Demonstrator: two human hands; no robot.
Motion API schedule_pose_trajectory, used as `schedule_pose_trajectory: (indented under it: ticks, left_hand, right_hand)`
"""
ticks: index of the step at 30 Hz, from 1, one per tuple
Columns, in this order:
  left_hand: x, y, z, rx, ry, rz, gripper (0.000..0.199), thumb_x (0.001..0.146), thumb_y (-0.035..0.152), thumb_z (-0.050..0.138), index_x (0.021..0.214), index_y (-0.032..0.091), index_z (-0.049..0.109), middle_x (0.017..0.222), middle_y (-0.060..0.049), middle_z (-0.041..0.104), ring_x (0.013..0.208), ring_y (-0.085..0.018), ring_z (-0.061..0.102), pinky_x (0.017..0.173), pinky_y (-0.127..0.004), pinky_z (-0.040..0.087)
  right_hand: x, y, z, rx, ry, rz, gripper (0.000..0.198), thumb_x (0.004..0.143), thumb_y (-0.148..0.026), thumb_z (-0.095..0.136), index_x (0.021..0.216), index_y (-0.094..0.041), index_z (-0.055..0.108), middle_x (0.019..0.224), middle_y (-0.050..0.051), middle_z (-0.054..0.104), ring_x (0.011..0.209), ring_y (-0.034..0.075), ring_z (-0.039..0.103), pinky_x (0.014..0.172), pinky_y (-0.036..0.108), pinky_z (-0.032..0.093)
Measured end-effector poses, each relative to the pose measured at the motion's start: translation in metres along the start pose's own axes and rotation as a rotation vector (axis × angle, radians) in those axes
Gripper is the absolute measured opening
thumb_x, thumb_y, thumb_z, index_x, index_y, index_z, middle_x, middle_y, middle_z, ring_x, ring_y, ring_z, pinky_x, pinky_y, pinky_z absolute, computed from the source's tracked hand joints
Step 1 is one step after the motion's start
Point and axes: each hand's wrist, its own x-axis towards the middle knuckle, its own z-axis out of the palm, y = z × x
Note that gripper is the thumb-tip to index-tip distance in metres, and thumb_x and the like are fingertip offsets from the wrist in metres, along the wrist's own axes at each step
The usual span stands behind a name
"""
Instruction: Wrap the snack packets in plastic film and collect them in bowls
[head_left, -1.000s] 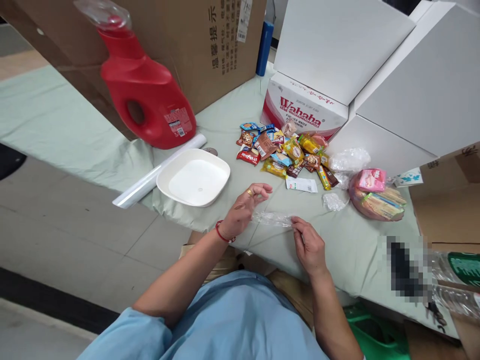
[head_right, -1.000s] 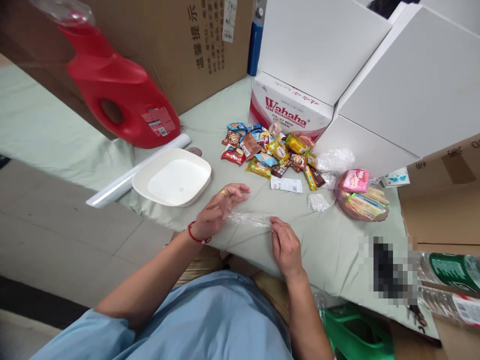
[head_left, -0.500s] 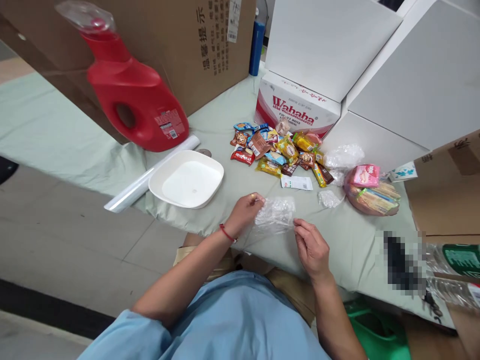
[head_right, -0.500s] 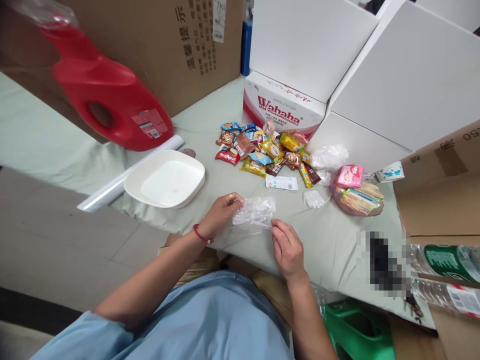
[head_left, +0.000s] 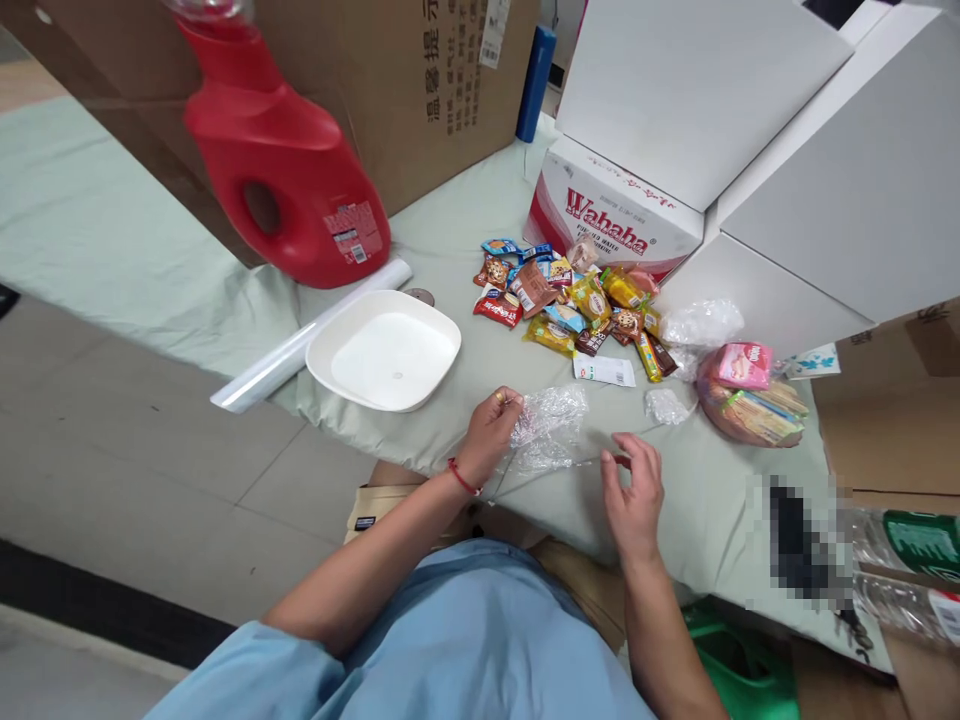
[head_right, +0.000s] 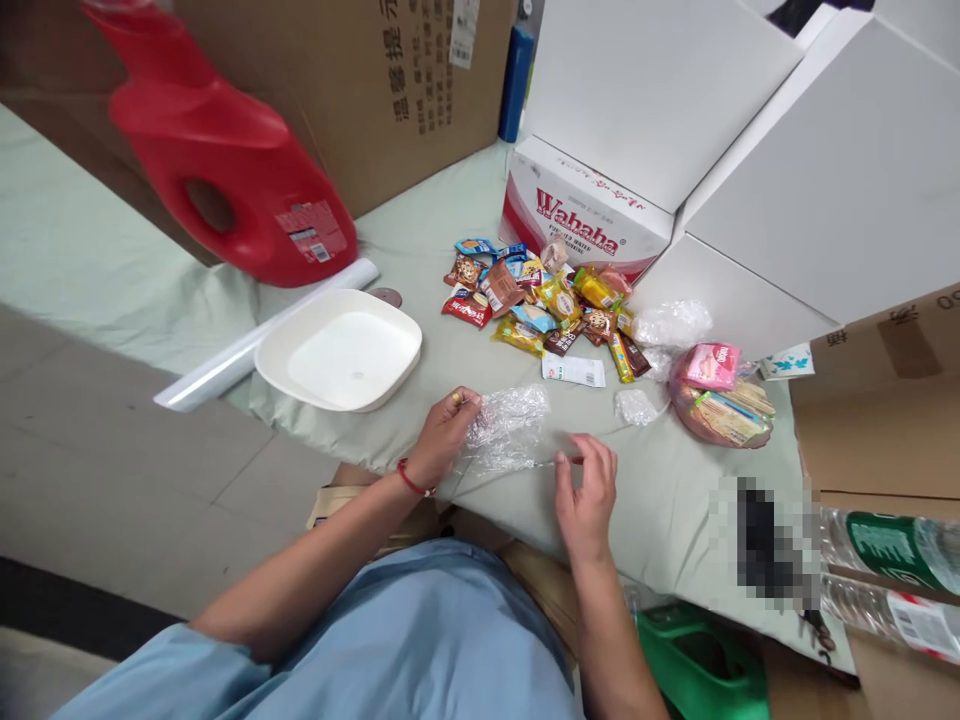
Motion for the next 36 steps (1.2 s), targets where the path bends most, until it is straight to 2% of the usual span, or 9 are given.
schedule_pose_trajectory:
  ticks: [3,6,10,13,15,19,25,29,36]
  left_hand:
    - [-0.004,-0.003,-0.004,-0.101,-0.099,-0.069,0.032,0.09,0.049,0.062,0.078,0.02,0.055,0.068,0.003,0.054,0.064,-0.012,0.048,0.062,-0.025,0.04]
    - [-0.012,-0.002,-0.01,-0.038,-0.14,-0.063,0.029,0.092,0.048,0.061,0.094,0.019,0.06,0.081,0.0,0.06,0.071,-0.014,0.055,0.066,-0.027,0.046]
    - [-0.029,0.01,-0.013,0.313,0.07,0.335,0.04,0.088,0.04,0.07,0.121,0.02,0.058,0.124,-0.012,0.061,0.117,-0.025,0.059,0.098,-0.041,0.051]
    - [-0.039,0.018,-0.002,0.405,-0.137,0.501,0.041,0.09,0.043,0.07,0.124,0.021,0.06,0.129,-0.014,0.061,0.124,-0.027,0.058,0.109,-0.046,0.046]
    - [-0.042,0.019,0.009,0.353,-0.279,0.426,0.045,0.09,0.048,0.07,0.125,0.02,0.06,0.124,-0.013,0.065,0.117,-0.026,0.061,0.104,-0.043,0.049]
    - [-0.043,0.018,0.024,0.149,-0.294,0.163,0.041,0.098,0.057,0.055,0.107,0.018,0.067,0.104,-0.009,0.07,0.097,-0.021,0.066,0.089,-0.034,0.052]
    - [-0.029,0.02,0.015,-0.112,-0.206,-0.05,0.044,0.093,0.061,0.059,0.082,0.019,0.06,0.076,0.0,0.064,0.072,-0.015,0.057,0.071,-0.027,0.046]
    - [-0.012,0.028,-0.003,-0.114,-0.347,-0.174,0.045,0.087,0.06,0.067,0.073,0.019,0.057,0.062,0.003,0.055,0.057,-0.011,0.048,0.058,-0.025,0.039]
    - [-0.008,0.038,-0.014,-0.351,-0.745,-0.36,0.029,0.073,0.037,0.085,0.081,0.016,0.067,0.123,-0.009,0.065,0.099,-0.021,0.066,0.087,-0.033,0.053]
  right_hand:
    - [0.013,0.0,0.02,0.218,-0.107,0.295,0.048,0.089,-0.05,0.071,0.127,-0.021,0.064,0.125,0.015,0.067,0.11,0.026,0.063,0.088,0.04,0.055]
    - [0.018,-0.005,0.032,0.42,-0.302,0.433,0.039,0.087,-0.053,0.073,0.106,-0.02,0.069,0.098,0.006,0.072,0.086,0.02,0.064,0.078,0.031,0.052]
    - [0.016,-0.018,0.031,0.452,-0.269,0.478,0.033,0.089,-0.052,0.07,0.096,-0.02,0.07,0.075,-0.001,0.065,0.063,0.014,0.052,0.061,0.025,0.044]
    - [0.014,-0.029,0.025,0.449,-0.3,0.441,0.032,0.089,-0.05,0.07,0.103,-0.021,0.073,0.081,0.001,0.07,0.069,0.016,0.059,0.064,0.027,0.047]
    - [0.012,-0.036,0.022,0.468,-0.409,0.352,0.03,0.091,-0.046,0.069,0.107,-0.022,0.075,0.089,0.003,0.073,0.08,0.019,0.065,0.074,0.029,0.051]
    - [0.007,-0.042,0.015,0.459,-0.526,0.24,0.025,0.096,-0.04,0.065,0.111,-0.023,0.078,0.099,0.005,0.076,0.092,0.02,0.068,0.086,0.031,0.051]
    - [0.004,-0.025,-0.005,0.628,-0.387,0.532,0.03,0.086,-0.047,0.078,0.102,-0.022,0.08,0.086,0.004,0.077,0.073,0.016,0.062,0.068,0.026,0.046]
    - [0.005,-0.011,-0.021,0.724,-0.408,0.655,0.037,0.079,-0.051,0.084,0.098,-0.02,0.079,0.077,0.004,0.075,0.064,0.014,0.058,0.059,0.025,0.04]
    - [-0.001,-0.003,-0.03,0.702,-0.463,0.663,0.04,0.079,-0.056,0.083,0.096,-0.019,0.078,0.071,0.003,0.071,0.062,0.014,0.054,0.057,0.025,0.034]
